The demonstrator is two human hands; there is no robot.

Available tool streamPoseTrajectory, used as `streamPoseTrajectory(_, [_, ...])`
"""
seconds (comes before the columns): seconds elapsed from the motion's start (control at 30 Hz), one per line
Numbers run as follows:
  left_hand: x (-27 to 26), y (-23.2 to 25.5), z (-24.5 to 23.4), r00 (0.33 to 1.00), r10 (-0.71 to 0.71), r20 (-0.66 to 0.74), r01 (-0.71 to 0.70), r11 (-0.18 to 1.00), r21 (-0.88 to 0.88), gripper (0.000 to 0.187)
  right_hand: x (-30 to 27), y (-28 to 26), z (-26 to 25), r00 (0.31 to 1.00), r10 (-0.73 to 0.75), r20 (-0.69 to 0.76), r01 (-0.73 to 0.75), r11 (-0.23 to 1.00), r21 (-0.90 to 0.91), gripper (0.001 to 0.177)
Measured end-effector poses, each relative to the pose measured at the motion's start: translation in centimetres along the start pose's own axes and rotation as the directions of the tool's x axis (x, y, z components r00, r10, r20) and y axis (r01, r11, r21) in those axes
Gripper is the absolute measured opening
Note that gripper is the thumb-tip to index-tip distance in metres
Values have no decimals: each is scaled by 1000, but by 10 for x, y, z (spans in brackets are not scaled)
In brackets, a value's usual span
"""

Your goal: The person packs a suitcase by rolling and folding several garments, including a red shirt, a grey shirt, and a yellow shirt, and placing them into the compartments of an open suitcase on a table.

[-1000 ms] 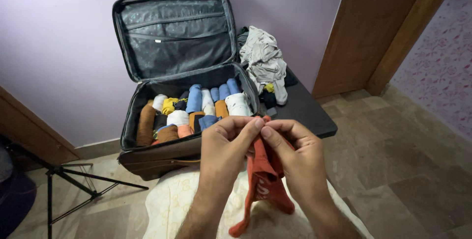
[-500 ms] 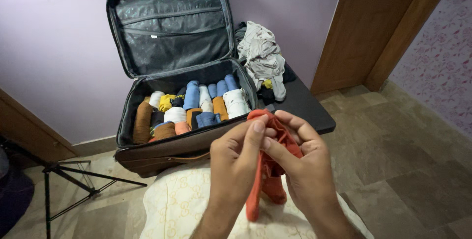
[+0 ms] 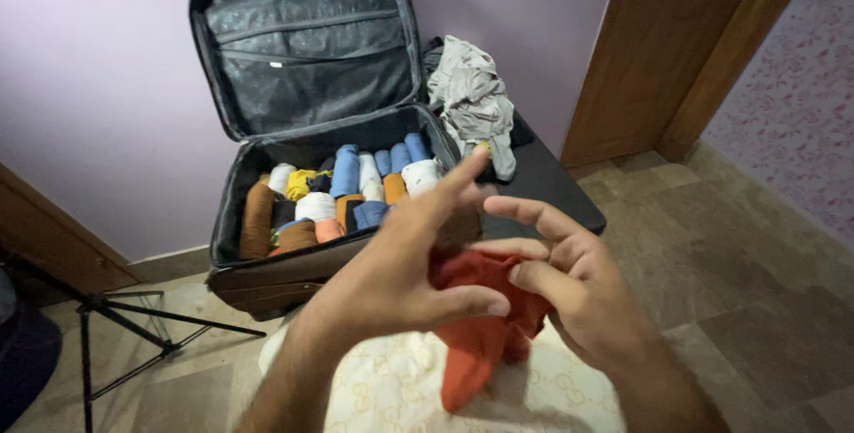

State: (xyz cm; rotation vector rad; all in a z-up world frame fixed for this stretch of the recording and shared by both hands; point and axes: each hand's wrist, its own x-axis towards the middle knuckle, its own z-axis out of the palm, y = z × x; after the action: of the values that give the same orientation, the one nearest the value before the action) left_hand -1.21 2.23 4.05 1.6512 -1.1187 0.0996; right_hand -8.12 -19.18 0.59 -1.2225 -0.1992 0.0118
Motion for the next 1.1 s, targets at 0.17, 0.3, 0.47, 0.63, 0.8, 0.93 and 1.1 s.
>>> streamPoseTrajectory(0.17, [10,-3,-10,931,-126,341,166,982,-88,38,-5,-13,3,999,-23,-32,10,931,-364,48])
streamPoseTrajectory(0.3, [14,0,-10,855,-427,294,432,900,51,32,-3,-11,-2,956,-12,-292,-167,798,-579,40])
streamPoseTrajectory(0.47, [25,16,-13,916,-378,139,348,916,197,25,6,-4,-11,935,-210,-287,11,824,-567,28])
streamPoseTrajectory(0.63, [40,30,-20,984,-156,90,124,950,285,25,18,13,-5,871,-408,-275,311,890,-335,51])
streamPoseTrajectory(0.8, [56,46,-36,993,-30,112,-30,867,497,27,36,26,-8,995,18,-96,-7,994,112,48])
streamPoseTrajectory(0.93, [61,53,-48,987,-115,110,25,793,609,28,39,26,-5,983,-163,-82,174,972,156,39])
streamPoseTrajectory(1.1, [66,56,-48,975,-204,92,87,724,684,31,32,34,16,828,-501,-252,472,865,-169,15])
